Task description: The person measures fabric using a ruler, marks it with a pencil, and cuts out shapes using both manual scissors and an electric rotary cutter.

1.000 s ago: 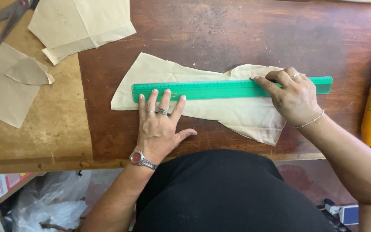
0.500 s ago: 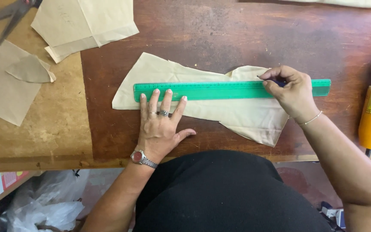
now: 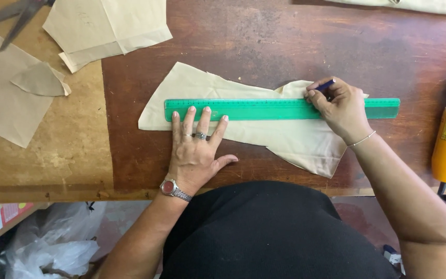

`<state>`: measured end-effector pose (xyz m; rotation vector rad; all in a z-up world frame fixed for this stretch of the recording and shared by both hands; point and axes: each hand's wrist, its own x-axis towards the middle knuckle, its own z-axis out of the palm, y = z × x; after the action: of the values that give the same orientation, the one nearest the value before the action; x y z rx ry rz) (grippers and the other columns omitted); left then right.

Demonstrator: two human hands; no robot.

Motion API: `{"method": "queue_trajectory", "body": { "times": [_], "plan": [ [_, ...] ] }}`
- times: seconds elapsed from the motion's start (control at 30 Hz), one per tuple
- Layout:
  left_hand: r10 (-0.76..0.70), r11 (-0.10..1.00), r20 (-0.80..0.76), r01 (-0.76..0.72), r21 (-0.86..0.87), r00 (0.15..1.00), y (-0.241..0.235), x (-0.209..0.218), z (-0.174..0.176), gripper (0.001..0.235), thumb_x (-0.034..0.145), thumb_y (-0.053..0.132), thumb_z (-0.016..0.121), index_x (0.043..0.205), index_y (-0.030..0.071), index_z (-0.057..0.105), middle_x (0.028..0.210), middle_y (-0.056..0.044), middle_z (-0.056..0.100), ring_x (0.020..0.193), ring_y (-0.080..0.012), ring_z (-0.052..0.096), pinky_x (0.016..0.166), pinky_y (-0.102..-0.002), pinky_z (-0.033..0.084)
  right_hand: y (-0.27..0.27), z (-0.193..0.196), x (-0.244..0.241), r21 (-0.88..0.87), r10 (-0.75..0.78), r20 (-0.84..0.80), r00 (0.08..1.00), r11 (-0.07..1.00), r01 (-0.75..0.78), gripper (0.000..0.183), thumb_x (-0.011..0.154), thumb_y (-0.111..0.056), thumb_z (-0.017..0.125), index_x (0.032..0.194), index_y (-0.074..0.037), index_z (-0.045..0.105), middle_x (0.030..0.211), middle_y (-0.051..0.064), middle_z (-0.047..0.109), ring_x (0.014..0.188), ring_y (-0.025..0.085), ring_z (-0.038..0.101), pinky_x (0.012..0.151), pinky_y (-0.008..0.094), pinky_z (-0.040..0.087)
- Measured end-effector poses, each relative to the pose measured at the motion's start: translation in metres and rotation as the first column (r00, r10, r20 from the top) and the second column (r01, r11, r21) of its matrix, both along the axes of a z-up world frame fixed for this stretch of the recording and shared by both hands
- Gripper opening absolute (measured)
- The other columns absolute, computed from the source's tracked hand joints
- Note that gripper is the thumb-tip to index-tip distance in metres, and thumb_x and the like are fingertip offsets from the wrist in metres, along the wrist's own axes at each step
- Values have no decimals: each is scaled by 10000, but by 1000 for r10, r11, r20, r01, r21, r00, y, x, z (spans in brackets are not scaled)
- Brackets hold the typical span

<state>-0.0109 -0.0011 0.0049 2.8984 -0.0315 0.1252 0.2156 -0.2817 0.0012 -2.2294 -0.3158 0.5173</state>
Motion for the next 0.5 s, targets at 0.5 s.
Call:
{"method": "queue_trajectory", "body": {
  "times": [0.5],
  "plan": [
    [52,998,73,-50,-29,996,-2,0,2,994,679,796,753,1444,186,579,1445,-222,518,1371,-508,429,1155,-752,270,69,31,-38,177,116,-6,993,978,-113,76,1052,-32,684,1122,-61,673,891,82,701,748,99,611,667,232,488]
  ]
}}
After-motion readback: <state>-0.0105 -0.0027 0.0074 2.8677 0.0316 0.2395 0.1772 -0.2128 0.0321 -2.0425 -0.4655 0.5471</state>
